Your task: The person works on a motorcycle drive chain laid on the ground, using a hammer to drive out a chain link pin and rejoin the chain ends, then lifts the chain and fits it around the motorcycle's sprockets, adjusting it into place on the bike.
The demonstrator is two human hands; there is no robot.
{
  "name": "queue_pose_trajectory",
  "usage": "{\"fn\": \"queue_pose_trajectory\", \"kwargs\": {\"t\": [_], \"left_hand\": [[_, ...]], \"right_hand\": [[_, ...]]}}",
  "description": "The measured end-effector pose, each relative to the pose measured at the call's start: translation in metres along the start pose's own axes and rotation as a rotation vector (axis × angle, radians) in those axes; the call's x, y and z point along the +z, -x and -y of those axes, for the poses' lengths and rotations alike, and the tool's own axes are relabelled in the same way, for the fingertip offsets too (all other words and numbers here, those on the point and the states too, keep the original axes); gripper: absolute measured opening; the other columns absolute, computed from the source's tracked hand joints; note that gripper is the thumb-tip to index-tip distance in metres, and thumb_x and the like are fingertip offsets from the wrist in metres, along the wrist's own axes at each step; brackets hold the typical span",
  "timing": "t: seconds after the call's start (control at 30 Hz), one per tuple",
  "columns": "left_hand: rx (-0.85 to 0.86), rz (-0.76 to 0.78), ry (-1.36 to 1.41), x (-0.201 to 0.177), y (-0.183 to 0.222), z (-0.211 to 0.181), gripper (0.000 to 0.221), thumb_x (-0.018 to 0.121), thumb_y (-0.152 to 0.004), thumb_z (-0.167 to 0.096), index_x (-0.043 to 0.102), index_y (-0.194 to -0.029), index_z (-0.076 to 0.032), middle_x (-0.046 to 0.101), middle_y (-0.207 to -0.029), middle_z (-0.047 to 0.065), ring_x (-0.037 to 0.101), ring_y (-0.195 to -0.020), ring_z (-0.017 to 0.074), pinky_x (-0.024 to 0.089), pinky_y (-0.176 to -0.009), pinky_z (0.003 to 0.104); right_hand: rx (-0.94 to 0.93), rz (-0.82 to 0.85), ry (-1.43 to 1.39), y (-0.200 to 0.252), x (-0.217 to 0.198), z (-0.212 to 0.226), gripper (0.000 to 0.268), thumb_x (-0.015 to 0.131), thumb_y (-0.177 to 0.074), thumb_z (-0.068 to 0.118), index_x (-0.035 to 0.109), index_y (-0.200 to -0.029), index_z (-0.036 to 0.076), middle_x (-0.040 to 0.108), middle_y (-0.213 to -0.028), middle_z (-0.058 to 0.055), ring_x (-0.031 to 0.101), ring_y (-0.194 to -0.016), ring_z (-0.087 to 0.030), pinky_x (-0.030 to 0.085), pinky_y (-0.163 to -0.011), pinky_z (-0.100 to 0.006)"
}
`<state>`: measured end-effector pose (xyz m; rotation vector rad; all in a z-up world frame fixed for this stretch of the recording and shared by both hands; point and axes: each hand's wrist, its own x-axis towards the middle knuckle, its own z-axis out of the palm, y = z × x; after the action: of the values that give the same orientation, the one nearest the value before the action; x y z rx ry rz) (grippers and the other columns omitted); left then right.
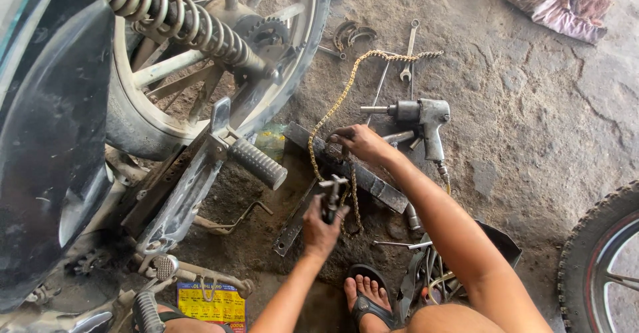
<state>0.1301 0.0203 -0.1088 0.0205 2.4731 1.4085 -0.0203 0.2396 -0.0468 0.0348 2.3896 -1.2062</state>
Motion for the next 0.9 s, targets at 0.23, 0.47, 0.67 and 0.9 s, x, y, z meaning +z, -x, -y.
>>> {"fn": "queue_pose_trajectory", "kwargs": {"t": [0.23, 0.47, 0.67, 0.9], "left_hand": [[0.155, -0.069, -0.329, 0.037, 0.016, -0.043, 0.067, 0.087, -0.075, -0.046, 0.053, -0.114, -0.004, 0.065, -0.098, 0.012, 0.071, -0.074, 0.0272, 0.062, -0.062, 0.039], [0.199, -0.102, -0.452, 0.017, -0.013, -0.022, 0.036, 0.075, -0.083, -0.008, 0.054, -0.111, -0.003, 0.067, -0.091, 0.012, 0.071, -0.071, 0.0253, 0.063, -0.060, 0.037], [-0.209, -0.151, -0.208, -0.045, -0.056, -0.022, 0.022, 0.069, -0.087, -0.008, 0.057, -0.105, -0.003, 0.068, -0.082, 0.011, 0.067, -0.059, 0.0213, 0.059, -0.049, 0.036], [-0.333, -0.167, -0.159, -0.062, -0.089, -0.032, 0.011, 0.068, -0.093, -0.011, 0.064, -0.088, -0.001, 0.068, -0.074, 0.012, 0.055, -0.045, 0.0160, 0.049, -0.042, 0.032]], "right_hand": [[-0.046, -0.045, 0.082, -0.025, 0.012, 0.012, 0.032, 0.060, -0.104, 0.033, 0.074, -0.127, 0.017, 0.079, -0.110, -0.012, 0.076, -0.087, -0.022, 0.059, -0.085, -0.045], [0.186, 0.028, -0.026, -0.003, -0.004, 0.018, 0.039, 0.052, -0.103, 0.039, 0.067, -0.134, 0.020, 0.079, -0.104, -0.013, 0.072, -0.078, -0.022, 0.059, -0.073, -0.043], [0.093, -0.026, -0.058, 0.016, 0.001, -0.020, 0.044, 0.057, -0.104, 0.041, 0.070, -0.130, 0.008, 0.082, -0.096, -0.016, 0.069, -0.075, -0.019, 0.058, -0.074, -0.039], [0.080, -0.236, -0.190, 0.034, 0.033, -0.056, 0.040, 0.063, -0.099, 0.036, 0.072, -0.129, 0.011, 0.081, -0.104, -0.010, 0.069, -0.079, -0.017, 0.058, -0.077, -0.038]]}}
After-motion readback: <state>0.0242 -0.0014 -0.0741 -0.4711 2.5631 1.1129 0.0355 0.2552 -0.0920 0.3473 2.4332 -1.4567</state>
